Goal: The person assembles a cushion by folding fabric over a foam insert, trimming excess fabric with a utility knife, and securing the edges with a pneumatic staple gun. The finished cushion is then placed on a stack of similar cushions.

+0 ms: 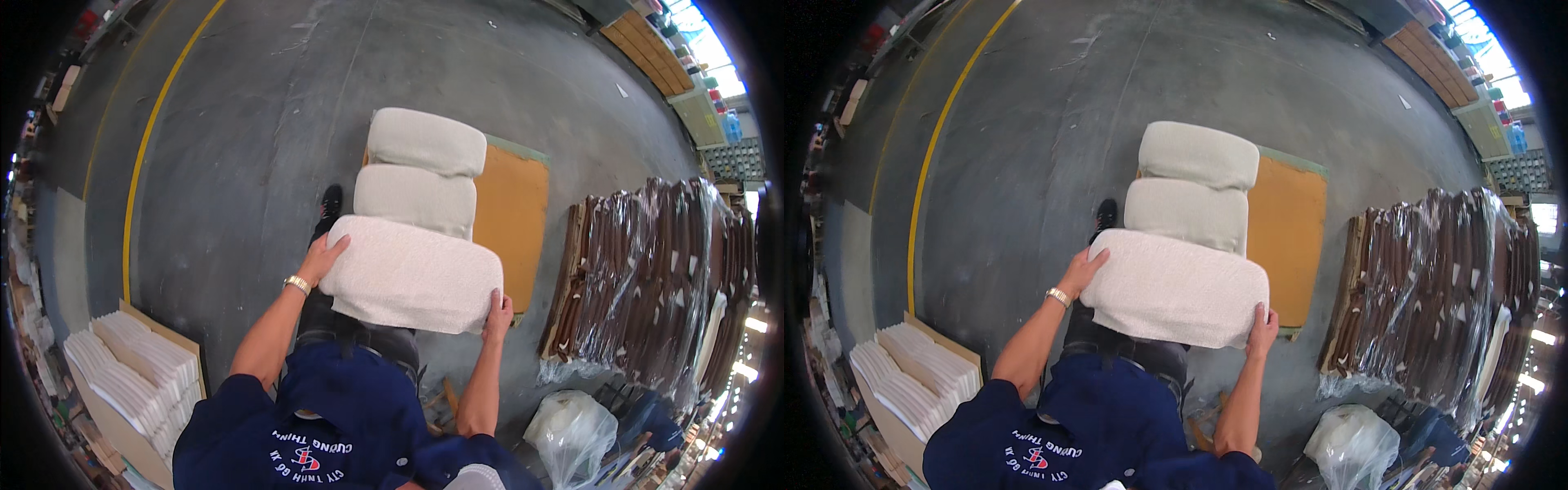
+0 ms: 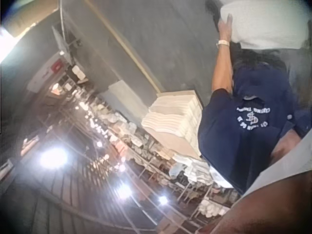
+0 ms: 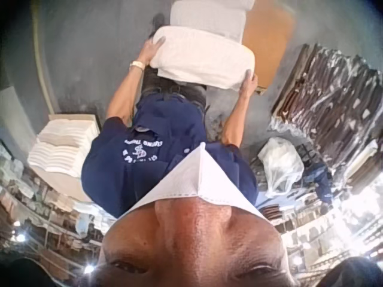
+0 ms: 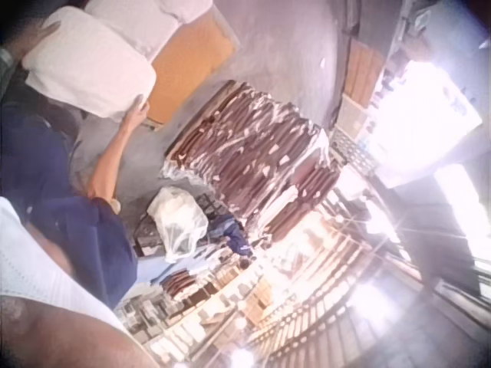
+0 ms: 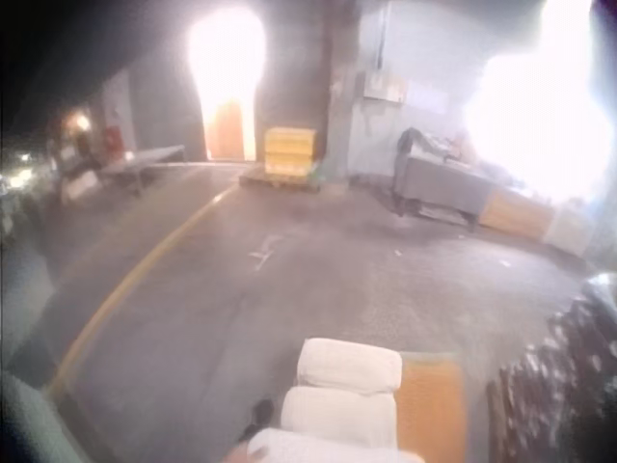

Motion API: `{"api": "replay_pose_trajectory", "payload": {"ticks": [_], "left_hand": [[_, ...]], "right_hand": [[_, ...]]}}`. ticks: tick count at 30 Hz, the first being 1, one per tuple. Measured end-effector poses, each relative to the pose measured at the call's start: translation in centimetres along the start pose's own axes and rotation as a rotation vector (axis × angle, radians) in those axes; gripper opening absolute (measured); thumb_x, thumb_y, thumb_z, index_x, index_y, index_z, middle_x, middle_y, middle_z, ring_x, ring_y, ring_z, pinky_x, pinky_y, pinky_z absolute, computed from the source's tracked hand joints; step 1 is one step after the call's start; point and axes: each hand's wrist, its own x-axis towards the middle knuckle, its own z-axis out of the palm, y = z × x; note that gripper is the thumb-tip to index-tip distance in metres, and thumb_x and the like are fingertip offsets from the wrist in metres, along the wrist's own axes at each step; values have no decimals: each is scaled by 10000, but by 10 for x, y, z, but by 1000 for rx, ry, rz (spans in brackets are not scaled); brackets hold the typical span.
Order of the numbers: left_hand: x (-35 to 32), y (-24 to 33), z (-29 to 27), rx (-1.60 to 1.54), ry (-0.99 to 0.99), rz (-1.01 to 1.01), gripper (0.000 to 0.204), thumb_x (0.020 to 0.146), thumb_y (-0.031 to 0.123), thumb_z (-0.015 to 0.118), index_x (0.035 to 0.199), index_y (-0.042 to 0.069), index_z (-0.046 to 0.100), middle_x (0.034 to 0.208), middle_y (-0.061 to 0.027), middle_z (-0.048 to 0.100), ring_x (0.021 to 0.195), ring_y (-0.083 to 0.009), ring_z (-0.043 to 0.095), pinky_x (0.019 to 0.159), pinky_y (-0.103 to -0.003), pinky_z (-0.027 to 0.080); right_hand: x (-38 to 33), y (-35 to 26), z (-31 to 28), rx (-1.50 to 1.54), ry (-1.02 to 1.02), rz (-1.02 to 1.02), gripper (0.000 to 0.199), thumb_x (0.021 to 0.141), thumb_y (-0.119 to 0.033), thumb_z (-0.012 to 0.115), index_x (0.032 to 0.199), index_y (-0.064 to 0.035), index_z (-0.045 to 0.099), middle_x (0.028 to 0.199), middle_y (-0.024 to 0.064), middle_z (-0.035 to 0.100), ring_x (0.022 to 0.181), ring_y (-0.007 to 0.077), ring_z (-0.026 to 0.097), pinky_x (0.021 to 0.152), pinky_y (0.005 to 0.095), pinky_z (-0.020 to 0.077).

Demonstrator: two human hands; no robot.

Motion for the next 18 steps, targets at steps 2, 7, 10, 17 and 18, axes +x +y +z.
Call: {"api": "replay_pose_trajectory", "payload": {"ticks": [2, 7, 10, 17, 18], "left_hand": [[91, 37, -10, 54, 1, 101, 690, 982, 474, 706, 1439, -24, 563, 1346, -166, 673, 1193, -229, 649, 1045, -379, 497], [285, 121, 3, 65, -90, 233, 777, 938, 523, 744, 1444, -32, 546, 1337, -219, 671, 1217, -302, 650, 1069, -397, 484], [369, 134, 11, 6, -119, 275, 813, 927, 545, 748, 1447, -42, 535, 1337, -233, 668, 1255, -316, 634, 1089, -395, 469], [481, 63, 7, 45, -15, 177, 958, 921, 491, 759, 1588, -36, 317, 1588, -295, 414, 1487, -375, 403, 1215, -442, 335], [490, 49, 8, 54, -12, 142, 956, 927, 470, 756, 1591, -45, 300, 1597, -301, 395, 1501, -379, 381, 1221, -449, 325]], "right_hand": [[42, -29, 50, -35, -10, 17, 384, 1024, -333, 687, 1201, 5, 648, 1092, 73, 693, 967, 169, 632, 852, 326, 516], [186, -86, 159, -39, 92, 159, 451, 1054, -363, 613, 1343, -18, 621, 1274, 93, 677, 1142, 230, 639, 986, 391, 498], [272, -97, 194, 47, 155, 27, 446, 1056, -393, 587, 1328, -40, 621, 1256, 91, 665, 1099, 256, 635, 925, 422, 507], [366, -85, 292, -299, 89, 148, 548, 1029, -520, 577, 1397, -114, 573, 1295, 51, 638, 1225, 260, 562, 1013, 438, 428], [373, -75, 305, -436, 68, 194, 577, 1025, -537, 580, 1403, -102, 560, 1307, 57, 631, 1230, 263, 558, 1015, 452, 427]]}}
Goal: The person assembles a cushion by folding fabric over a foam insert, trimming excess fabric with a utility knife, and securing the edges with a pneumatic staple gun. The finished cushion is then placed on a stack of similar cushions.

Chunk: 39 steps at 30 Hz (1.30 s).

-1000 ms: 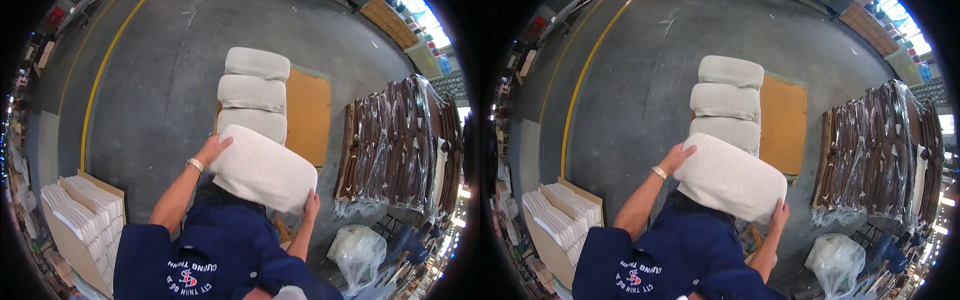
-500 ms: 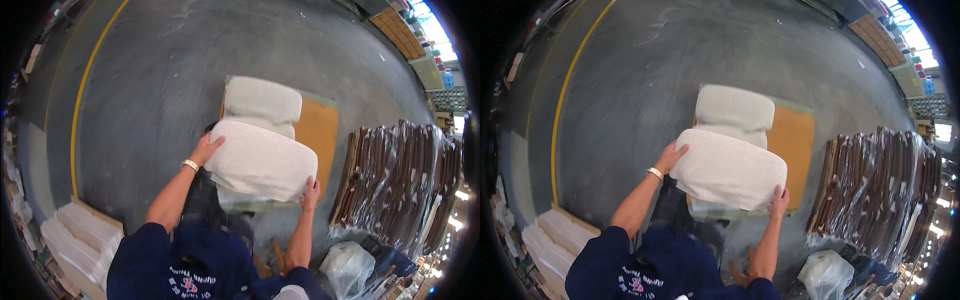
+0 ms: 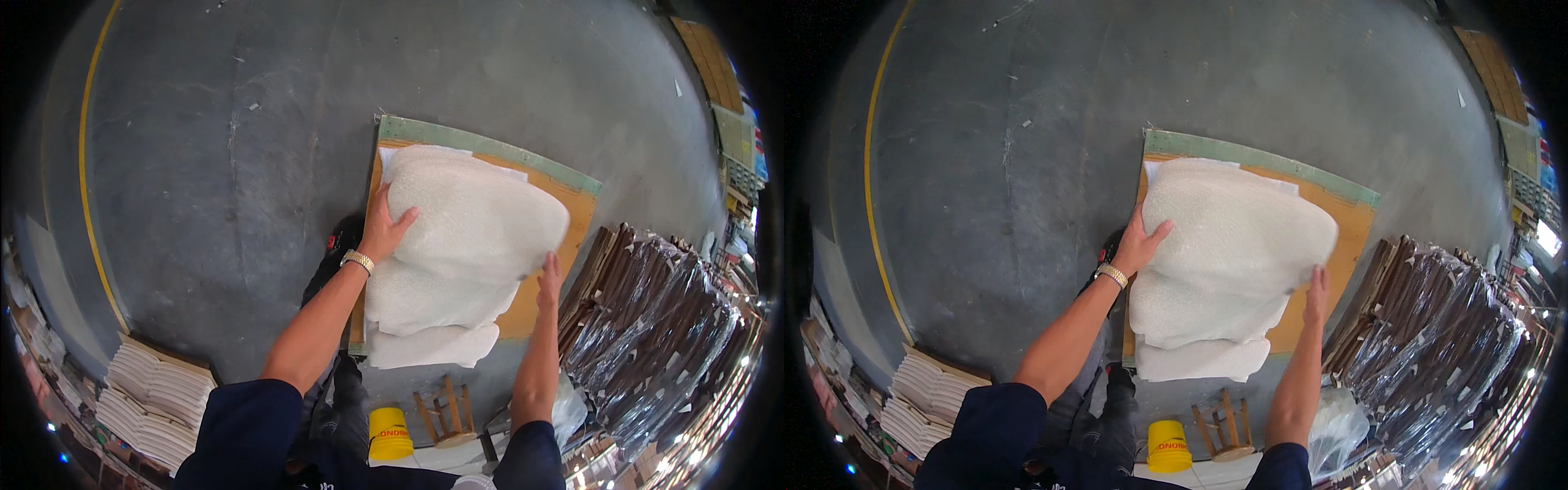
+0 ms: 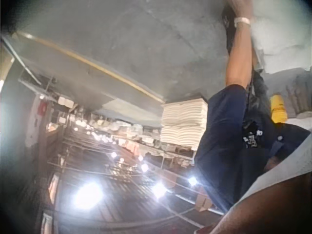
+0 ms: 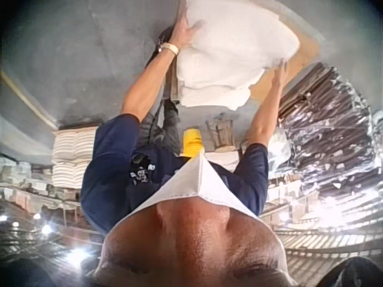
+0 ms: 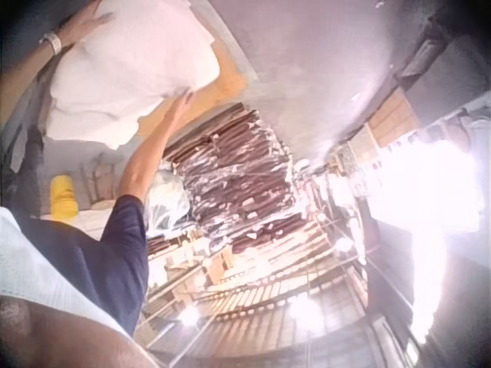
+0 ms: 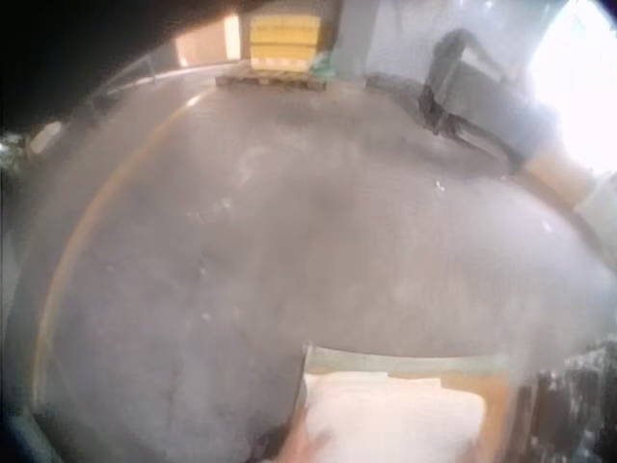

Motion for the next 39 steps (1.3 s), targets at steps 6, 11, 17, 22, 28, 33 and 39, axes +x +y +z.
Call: {"api": "replay_pose_trajectory", "payload": {"ticks": [6, 11, 17, 22, 28, 33, 39], "left_hand": [[-11, 6, 3, -48, -96, -140, 942, 945, 401, 743, 1592, -75, 251, 1613, -315, 355, 1504, -390, 374, 1229, -434, 313], [-29, -13, 9, 60, -62, -147, 922, 958, 374, 736, 1593, -71, 236, 1592, -305, 390, 1475, -386, 417, 1213, -428, 337], [-22, 9, 10, -32, -70, -116, 776, 967, 312, 744, 1540, -18, 338, 1429, -255, 563, 1310, -346, 569, 1120, -428, 433], [-14, 1, 0, 101, -129, -99, 825, 953, 354, 759, 1557, -12, 333, 1467, -249, 550, 1348, -363, 549, 1128, -432, 434], [-116, -65, -106, 368, -337, -310, 847, 974, 435, 727, 1589, -15, 357, 1592, -264, 445, 1433, -328, 492, 1154, -406, 408], [-256, -109, -272, 922, -532, -490, 704, 961, 614, 646, 1109, -66, 752, 1104, -277, 751, 1096, -359, 724, 962, -425, 526], [-291, -98, -320, 1214, -706, -362, 602, 979, 557, 623, 951, -20, 790, 893, -239, 764, 889, -377, 748, 864, -436, 549]], "right_hand": [[25, 41, -2, -191, -77, 100, 710, 983, -592, 633, 1425, -46, 532, 1336, 94, 612, 1227, 256, 549, 1001, 493, 431], [14, 6, 4, -142, -127, 145, 697, 968, -563, 672, 1401, -28, 560, 1312, 102, 636, 1166, 226, 586, 955, 412, 469], [28, 33, 8, -94, -85, 15, 700, 959, -493, 713, 1400, 26, 552, 1343, 184, 640, 1198, 281, 619, 1023, 391, 475], [-2, 31, 31, -292, 137, -160, 779, 953, -463, 717, 1440, 98, 487, 1428, 331, 561, 1330, 430, 560, 1126, 448, 437], [-217, 97, 96, -20, 27, 141, 762, 954, -484, 691, 1461, 59, 516, 1414, 310, 581, 1263, 418, 598, 1092, 437, 461], [-483, 225, 137, 108, -202, 431, 651, 943, -498, 671, 1394, -33, 610, 1352, 214, 667, 1253, 372, 637, 1064, 431, 494], [-688, 341, 137, 451, -17, 573, 397, 996, -330, 686, 1276, -49, 678, 1099, 127, 747, 921, 219, 728, 768, 365, 576]]}}
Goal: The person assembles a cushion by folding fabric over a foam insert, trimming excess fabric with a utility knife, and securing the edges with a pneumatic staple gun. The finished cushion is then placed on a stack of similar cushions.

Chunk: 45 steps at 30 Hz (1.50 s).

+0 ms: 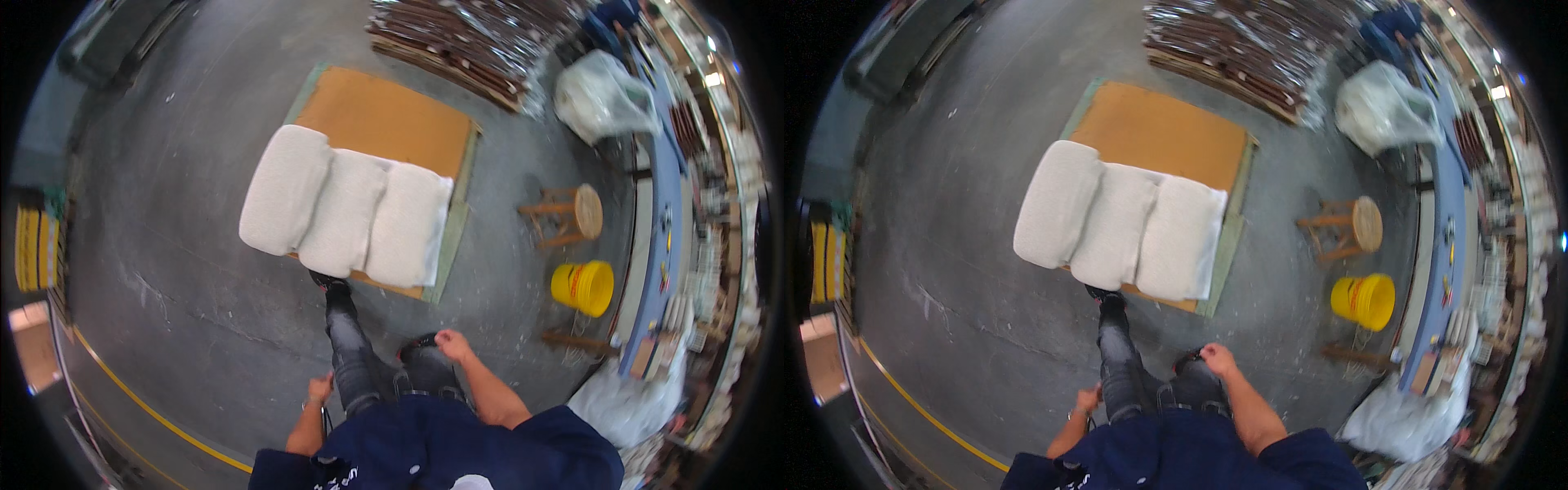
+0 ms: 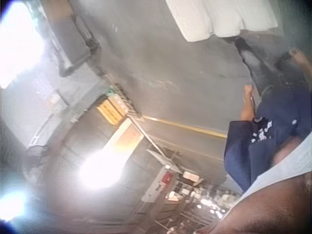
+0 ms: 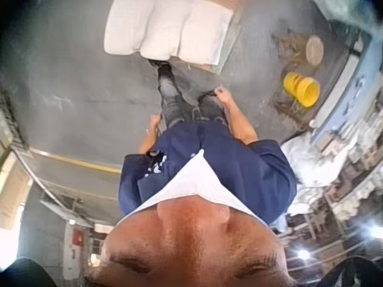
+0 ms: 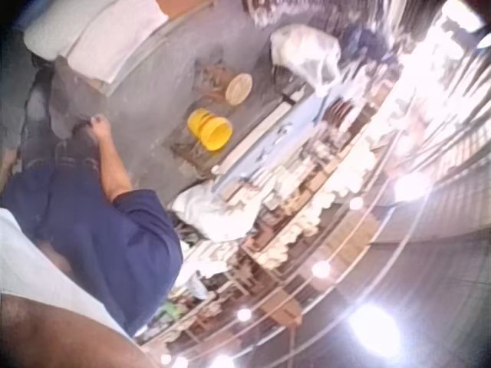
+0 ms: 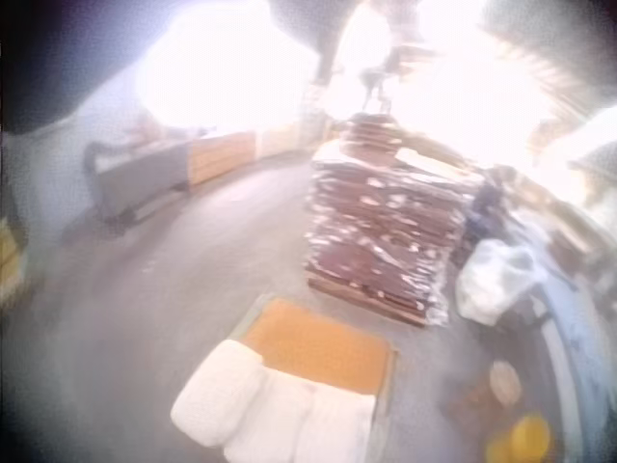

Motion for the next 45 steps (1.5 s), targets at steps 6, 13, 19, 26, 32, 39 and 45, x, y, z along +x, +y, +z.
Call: {"api": "replay_pose_trajectory", "payload": {"ticks": [6, 13, 19, 26, 32, 39, 45], "left_hand": [[21, 132, 21, 293, 374, 470, 600, 958, 545, 604, 1055, -23, 769, 970, -272, 752, 954, -442, 729, 877, -481, 546], [-108, 371, 201, 130, -46, 882, 425, 981, 376, 677, 1165, 0, 747, 952, -124, 789, 814, -202, 740, 788, -373, 568], [-214, 408, 365, 663, -215, 1068, 441, 978, 411, 661, 1174, 25, 744, 1075, -179, 773, 1017, -346, 730, 908, -438, 555], [-97, 420, 402, 911, -239, 759, 635, 953, 569, 576, 1153, -9, 746, 1144, -288, 726, 1153, -429, 678, 1001, -478, 510], [-19, 518, 447, 777, -202, 723, 518, 970, 449, 657, 1001, -61, 738, 810, -188, 721, 660, -245, 676, 659, -405, 551], [-52, 712, 552, 653, -386, 724, 284, 981, 285, 672, 1084, 25, 718, 822, -15, 677, 641, -122, 625, 509, -283, 453], [-130, 846, 672, 541, -458, 763, 334, 1012, 314, 667, 1180, 27, 692, 974, -45, 727, 815, -149, 704, 570, -267, 480]], "right_hand": [[-76, 131, -71, 446, 123, -9, 339, 1017, -260, 664, 1291, -60, 656, 1069, 80, 733, 804, 163, 719, 613, 296, 545], [-204, 294, -118, 988, 498, 147, 255, 1029, -222, 635, 1240, -84, 669, 1031, 70, 727, 785, 156, 715, 642, 286, 567], [-215, 402, -37, 1390, 636, 315, 138, 995, -69, 561, 1084, -78, 666, 882, 88, 696, 687, 206, 695, 560, 347, 570], [-187, 354, -63, 1231, 510, 368, 200, 857, -35, 666, 1028, -63, 766, 842, -20, 713, 710, 107, 617, 613, 269, 486], [-115, 346, -214, 1270, 531, 433, 174, 956, -190, 688, 1054, -51, 725, 836, 48, 725, 703, 148, 685, 621, 319, 545], [-58, 321, -437, 1317, 877, 92, 218, 1023, -202, 664, 1192, -63, 670, 965, 32, 721, 788, 139, 707, 650, 289, 553], [-43, 308, -560, 1426, 815, 122, 212, 1028, -207, 661, 1192, -73, 668, 999, 54, 732, 803, 150, 716, 688, 292, 567]]}}
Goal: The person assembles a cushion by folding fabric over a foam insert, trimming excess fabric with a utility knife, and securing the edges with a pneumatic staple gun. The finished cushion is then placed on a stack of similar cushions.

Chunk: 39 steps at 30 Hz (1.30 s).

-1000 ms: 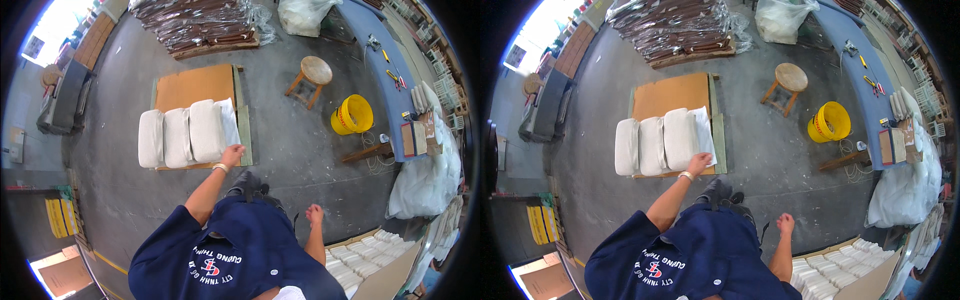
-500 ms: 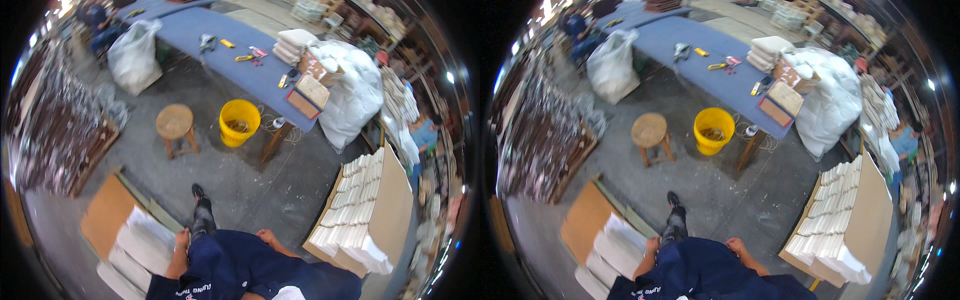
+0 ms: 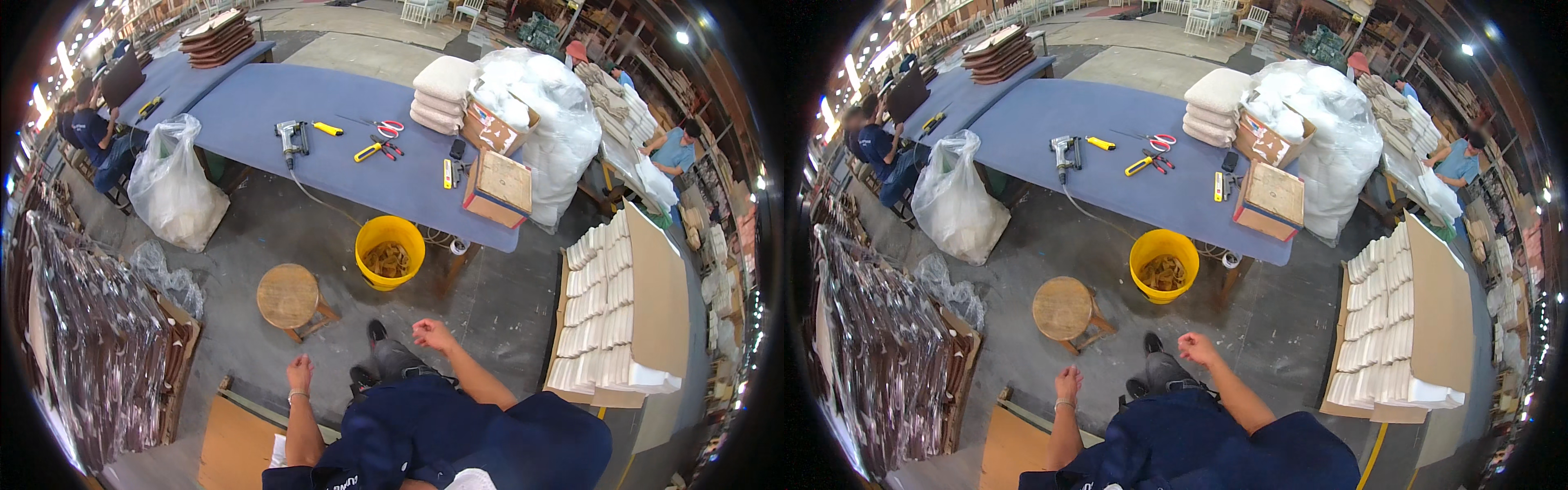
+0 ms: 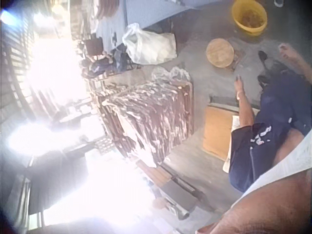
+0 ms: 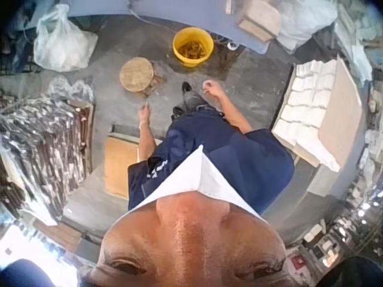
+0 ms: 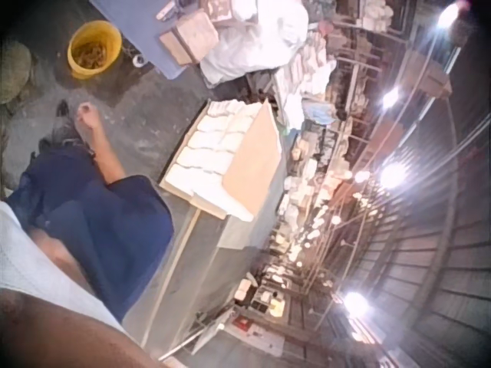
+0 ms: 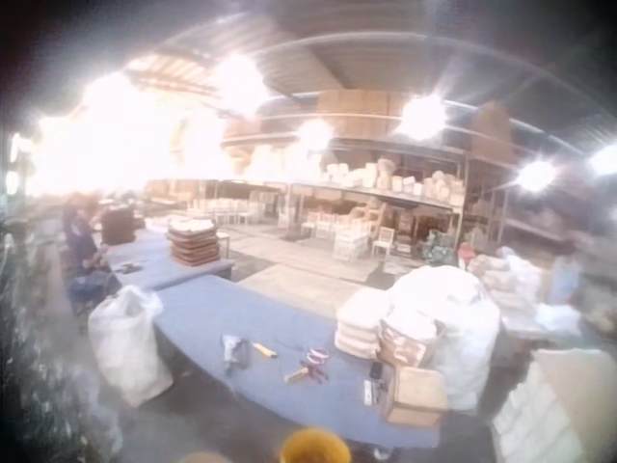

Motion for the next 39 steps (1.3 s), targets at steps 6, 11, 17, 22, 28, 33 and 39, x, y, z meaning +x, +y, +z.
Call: {"api": "replay_pose_trajectory", "payload": {"ticks": [6, 11, 17, 22, 28, 33, 39], "left_hand": [[58, 83, 17, -90, -19, -27, 307, 1005, 288, 683, 1160, 25, 712, 961, -44, 722, 803, -138, 686, 610, -274, 498], [129, 80, -8, -7, 24, 64, 316, 1002, 317, 671, 1140, 33, 681, 873, -24, 674, 723, -156, 626, 590, -307, 498], [194, 173, 36, 261, -74, -111, 364, 990, 328, 685, 1170, 11, 674, 922, -74, 688, 775, -189, 641, 651, -337, 519], [255, 269, 52, 348, -130, -53, 405, 981, 336, 697, 1194, -7, 668, 963, -116, 700, 818, -217, 654, 702, -363, 536], [326, 352, 42, 420, -158, 20, 457, 969, 347, 710, 1224, -29, 661, 1012, -166, 714, 870, -251, 670, 763, -393, 557], [419, 413, -22, 854, -157, 416, 500, 959, 356, 722, 1248, -47, 656, 1053, -208, 725, 913, -279, 683, 813, -419, 575], [565, 496, -20, 394, 100, 396, 476, 995, 335, 644, 1321, -12, 635, 1110, -211, 747, 887, -295, 706, 830, -431, 572]], "right_hand": [[115, -130, -53, 242, 118, -128, 211, 1024, -249, 667, 1168, -95, 659, 987, 44, 726, 794, 156, 707, 687, 315, 585], [243, -301, -131, 550, 310, -409, 321, 1033, -308, 662, 1254, -82, 608, 1083, 94, 730, 897, 183, 722, 782, 345, 605], [350, -451, -196, 707, 576, -481, 433, 1027, -354, 656, 1310, -40, 562, 1093, 139, 682, 915, 230, 705, 804, 391, 608], [406, -507, -249, 866, 734, -434, 591, 1016, -428, 648, 1357, 33, 503, 1169, 223, 618, 1001, 336, 685, 873, 466, 608], [448, -537, -283, 1145, 825, -368, 694, 993, -498, 661, 1476, -46, 451, 1302, 254, 582, 1094, 410, 655, 956, 543, 574], [471, -552, -286, 1188, 932, -383, 631, 966, -502, 702, 1412, -83, 547, 1237, 198, 647, 1064, 362, 671, 920, 540, 589], [474, -555, -285, 828, 846, -457, 544, 949, -391, 743, 1404, -138, 585, 1243, 121, 689, 959, 267, 720, 614, 383, 619]]}}
